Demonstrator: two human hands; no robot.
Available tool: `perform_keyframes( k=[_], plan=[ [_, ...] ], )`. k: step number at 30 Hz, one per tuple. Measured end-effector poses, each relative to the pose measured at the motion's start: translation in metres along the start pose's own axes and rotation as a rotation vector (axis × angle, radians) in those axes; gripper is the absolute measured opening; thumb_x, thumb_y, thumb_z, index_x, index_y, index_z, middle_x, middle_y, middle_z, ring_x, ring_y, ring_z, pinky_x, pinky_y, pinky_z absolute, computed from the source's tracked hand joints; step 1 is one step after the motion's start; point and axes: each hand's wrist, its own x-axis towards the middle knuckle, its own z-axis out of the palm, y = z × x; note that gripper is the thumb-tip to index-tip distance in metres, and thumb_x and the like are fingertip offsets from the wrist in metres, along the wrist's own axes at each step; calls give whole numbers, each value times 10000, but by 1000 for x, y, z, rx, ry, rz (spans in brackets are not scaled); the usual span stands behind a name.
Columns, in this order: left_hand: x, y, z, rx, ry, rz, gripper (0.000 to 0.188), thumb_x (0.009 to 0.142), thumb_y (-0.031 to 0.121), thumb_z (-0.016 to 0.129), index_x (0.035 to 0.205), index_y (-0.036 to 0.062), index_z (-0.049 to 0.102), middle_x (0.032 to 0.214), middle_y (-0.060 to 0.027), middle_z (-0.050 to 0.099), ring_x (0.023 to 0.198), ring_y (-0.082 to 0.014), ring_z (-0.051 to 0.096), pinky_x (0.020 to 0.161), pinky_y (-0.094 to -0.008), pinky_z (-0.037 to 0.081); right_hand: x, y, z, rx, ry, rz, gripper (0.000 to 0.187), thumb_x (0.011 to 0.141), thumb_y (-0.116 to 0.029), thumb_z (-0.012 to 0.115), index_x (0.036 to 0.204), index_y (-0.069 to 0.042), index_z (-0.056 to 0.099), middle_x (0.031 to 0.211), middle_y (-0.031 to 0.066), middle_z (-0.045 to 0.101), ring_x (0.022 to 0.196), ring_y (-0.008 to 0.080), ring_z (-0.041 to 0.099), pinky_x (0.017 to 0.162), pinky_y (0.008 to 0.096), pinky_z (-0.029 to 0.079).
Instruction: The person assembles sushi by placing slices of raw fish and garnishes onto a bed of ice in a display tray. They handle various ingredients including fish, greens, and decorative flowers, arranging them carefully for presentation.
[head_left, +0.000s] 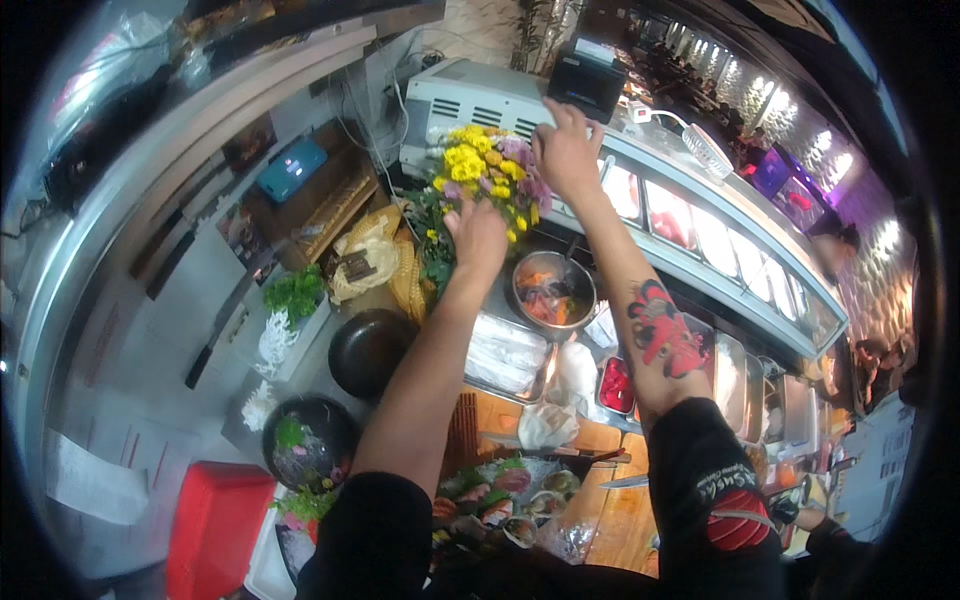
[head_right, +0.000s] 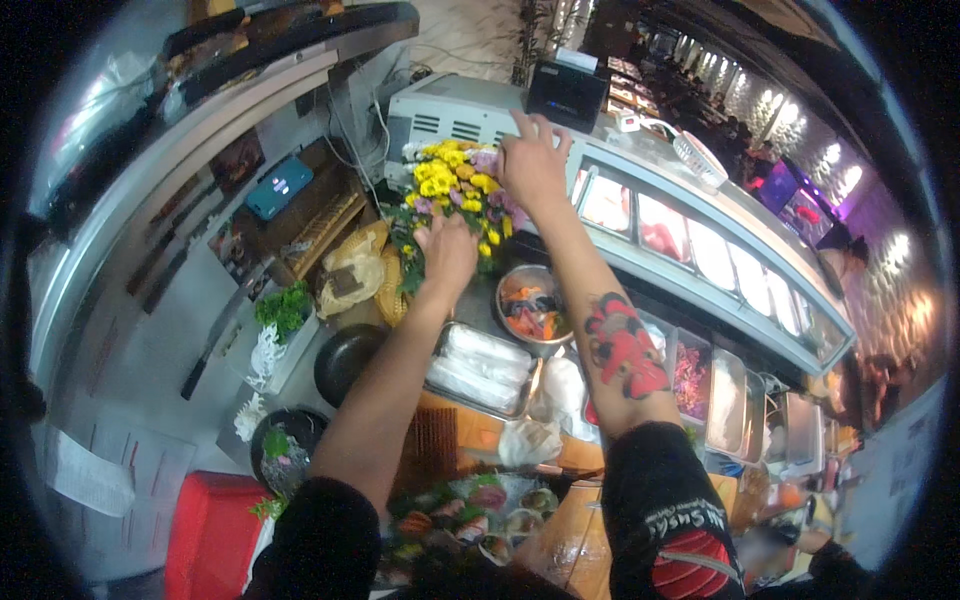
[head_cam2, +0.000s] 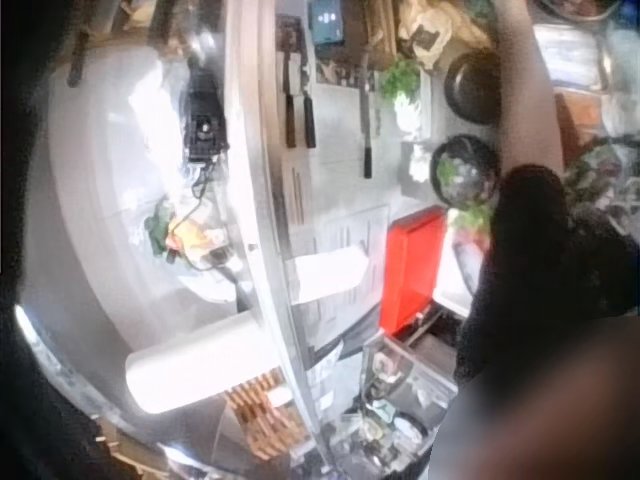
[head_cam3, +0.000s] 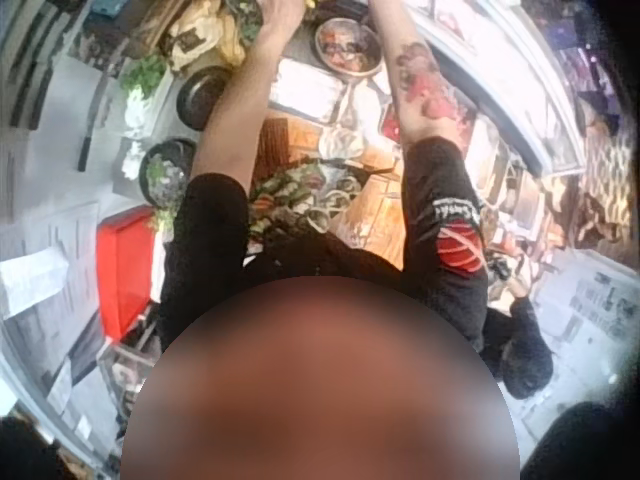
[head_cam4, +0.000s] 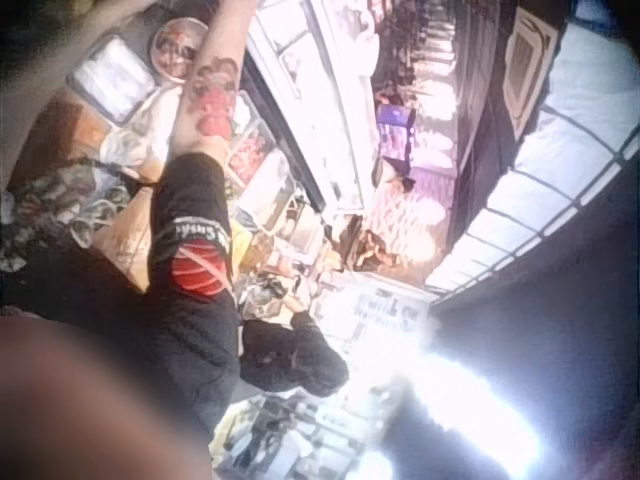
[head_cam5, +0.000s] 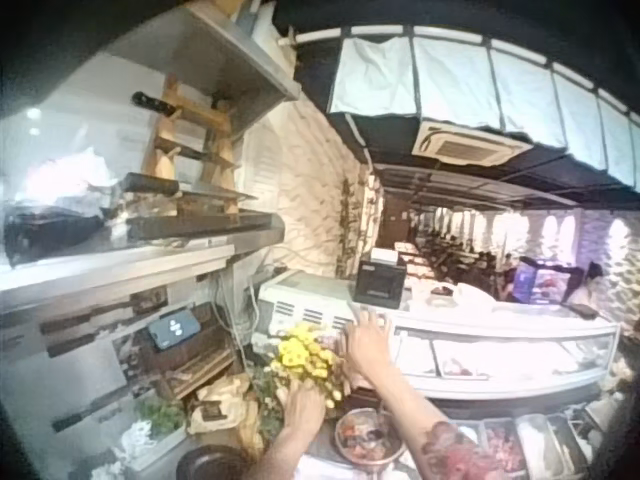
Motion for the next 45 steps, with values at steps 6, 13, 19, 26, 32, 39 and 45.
perform_keyframes(
  k=[6,13,19,26,32,39,45],
  plan=[
    [-17,5,-63,-61,-132,-64,481,895,380,744,1207,18,684,1336,-222,647,1306,-404,565,1071,-586,448,-34,15,-86,1285,-366,586,355,1024,-278,589,1259,-36,700,1271,102,693,1227,218,622,1097,369,447],
    [-134,53,-247,-295,-679,318,585,923,334,739,1424,89,562,1326,-191,645,1184,-304,631,1028,-425,519,-228,-57,-179,1908,-239,1186,340,1051,-236,595,1310,-24,650,1323,105,664,1096,211,659,964,393,538],
    [-355,95,-304,-437,-214,163,474,882,335,796,1277,85,712,1154,-138,742,999,-283,743,849,-393,604,-359,-173,-273,2350,-843,1353,306,1053,-218,550,1301,-43,591,1201,94,677,1030,186,689,830,319,591],
    [-599,117,-344,-477,-226,-828,444,885,37,772,1315,36,664,1229,-92,650,1090,-179,684,835,-319,592,-474,-290,-342,2035,-1537,1317,350,1037,-306,624,1237,-18,622,1095,95,662,992,179,693,760,320,601],
    [-678,38,-317,-649,-138,-1104,374,919,105,777,1248,-39,672,1017,-136,737,896,-175,730,751,-325,591,-526,-345,-322,1654,-1202,210,442,968,-167,741,1328,47,599,1086,142,718,910,148,703,769,314,594],
    [-672,-29,-313,-374,-258,-865,351,944,181,771,1209,-31,683,1014,-208,766,911,-258,784,779,-347,609,-516,-405,-312,1258,-1120,311,320,902,-106,744,1172,51,670,948,266,712,879,421,710,766,440,556],
    [-670,-41,-313,-430,-317,-872,404,928,190,751,1231,-61,659,1010,-245,731,843,-335,748,755,-417,584,-503,-420,-317,1067,-1050,220,241,896,-91,729,1093,32,664,916,282,700,893,452,693,774,511,543]
  ],
)
